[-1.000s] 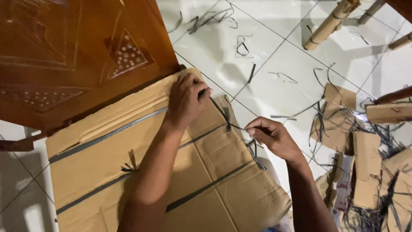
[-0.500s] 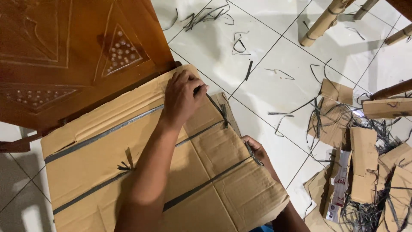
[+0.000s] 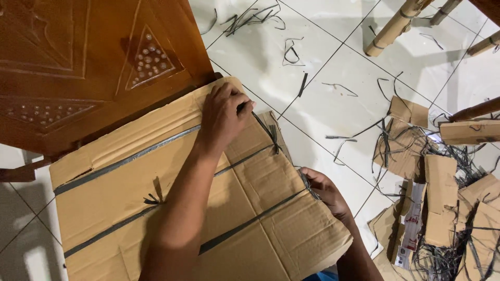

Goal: Removing plastic straps from a cardboard-wrapped chair using a small blade

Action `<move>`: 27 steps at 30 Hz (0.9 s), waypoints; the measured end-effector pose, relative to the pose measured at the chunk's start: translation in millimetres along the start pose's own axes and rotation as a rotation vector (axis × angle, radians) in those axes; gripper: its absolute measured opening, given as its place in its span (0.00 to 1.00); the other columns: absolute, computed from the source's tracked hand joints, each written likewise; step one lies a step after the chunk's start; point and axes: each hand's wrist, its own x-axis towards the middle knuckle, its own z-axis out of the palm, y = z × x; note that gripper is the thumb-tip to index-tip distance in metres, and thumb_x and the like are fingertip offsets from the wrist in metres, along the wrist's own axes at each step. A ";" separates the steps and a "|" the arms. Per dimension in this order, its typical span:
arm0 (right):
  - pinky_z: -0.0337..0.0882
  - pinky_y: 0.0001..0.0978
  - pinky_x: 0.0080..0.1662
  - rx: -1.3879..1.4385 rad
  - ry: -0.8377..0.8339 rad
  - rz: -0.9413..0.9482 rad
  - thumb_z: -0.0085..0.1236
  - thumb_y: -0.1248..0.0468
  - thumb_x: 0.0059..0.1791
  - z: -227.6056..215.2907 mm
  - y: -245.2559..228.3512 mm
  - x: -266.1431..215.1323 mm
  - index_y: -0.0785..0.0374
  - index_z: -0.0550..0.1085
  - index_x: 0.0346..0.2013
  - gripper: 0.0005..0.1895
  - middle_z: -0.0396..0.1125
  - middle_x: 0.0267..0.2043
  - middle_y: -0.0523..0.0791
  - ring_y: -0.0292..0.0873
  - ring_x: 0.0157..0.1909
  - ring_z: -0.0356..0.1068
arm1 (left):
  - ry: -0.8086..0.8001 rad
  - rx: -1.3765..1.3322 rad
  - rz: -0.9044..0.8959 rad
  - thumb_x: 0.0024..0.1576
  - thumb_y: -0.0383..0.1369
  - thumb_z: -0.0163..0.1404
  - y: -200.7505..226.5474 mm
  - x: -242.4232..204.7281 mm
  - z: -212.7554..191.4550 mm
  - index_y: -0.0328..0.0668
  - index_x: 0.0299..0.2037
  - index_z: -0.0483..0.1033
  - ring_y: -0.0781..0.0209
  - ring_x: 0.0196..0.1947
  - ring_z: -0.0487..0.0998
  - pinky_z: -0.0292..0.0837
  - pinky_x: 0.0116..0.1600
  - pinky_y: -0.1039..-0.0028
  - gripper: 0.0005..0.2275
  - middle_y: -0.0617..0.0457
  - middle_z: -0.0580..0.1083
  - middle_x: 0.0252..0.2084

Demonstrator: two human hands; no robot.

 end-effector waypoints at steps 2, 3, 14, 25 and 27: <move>0.72 0.50 0.54 -0.068 -0.028 0.001 0.60 0.71 0.44 -14.3 7.1 6.7 0.76 0.67 0.62 0.32 0.72 0.56 0.60 0.55 0.57 0.73 | -0.009 -0.005 -0.003 0.56 0.38 0.57 0.7 2.0 -2.7 0.52 0.33 0.79 0.43 0.42 0.77 0.75 0.42 0.53 0.05 0.52 0.73 0.38; 0.73 0.50 0.55 -0.135 -0.053 0.004 0.60 0.70 0.45 -21.3 11.0 9.5 0.76 0.68 0.62 0.31 0.73 0.56 0.59 0.54 0.57 0.73 | -0.022 -0.010 -0.008 0.56 0.38 0.57 1.1 2.4 -3.9 0.51 0.32 0.79 0.43 0.42 0.77 0.75 0.42 0.52 0.05 0.51 0.73 0.38; 0.66 0.45 0.59 -0.308 0.016 -0.033 0.55 0.63 0.48 -74.5 35.3 -1.1 0.69 0.67 0.67 0.32 0.69 0.64 0.55 0.50 0.64 0.67 | -0.014 -0.008 0.014 0.57 0.38 0.57 2.1 0.5 -3.7 0.50 0.33 0.79 0.44 0.42 0.77 0.76 0.41 0.53 0.05 0.51 0.72 0.37; 0.59 0.60 0.68 -0.523 0.423 0.363 0.57 0.42 0.48 46.0 -51.6 0.8 0.71 0.68 0.66 0.42 0.63 0.67 0.63 0.62 0.70 0.62 | -0.056 -0.004 -0.027 0.59 0.38 0.55 6.1 1.7 -11.3 0.51 0.37 0.81 0.43 0.43 0.77 0.75 0.43 0.51 0.05 0.51 0.72 0.38; 0.56 0.63 0.69 -0.654 0.354 0.320 0.54 0.40 0.49 27.6 -42.0 1.0 0.71 0.66 0.67 0.43 0.59 0.68 0.65 0.68 0.71 0.58 | -0.086 -0.025 0.018 0.58 0.38 0.55 3.0 0.8 -11.5 0.53 0.42 0.81 0.42 0.44 0.76 0.76 0.44 0.50 0.06 0.50 0.71 0.39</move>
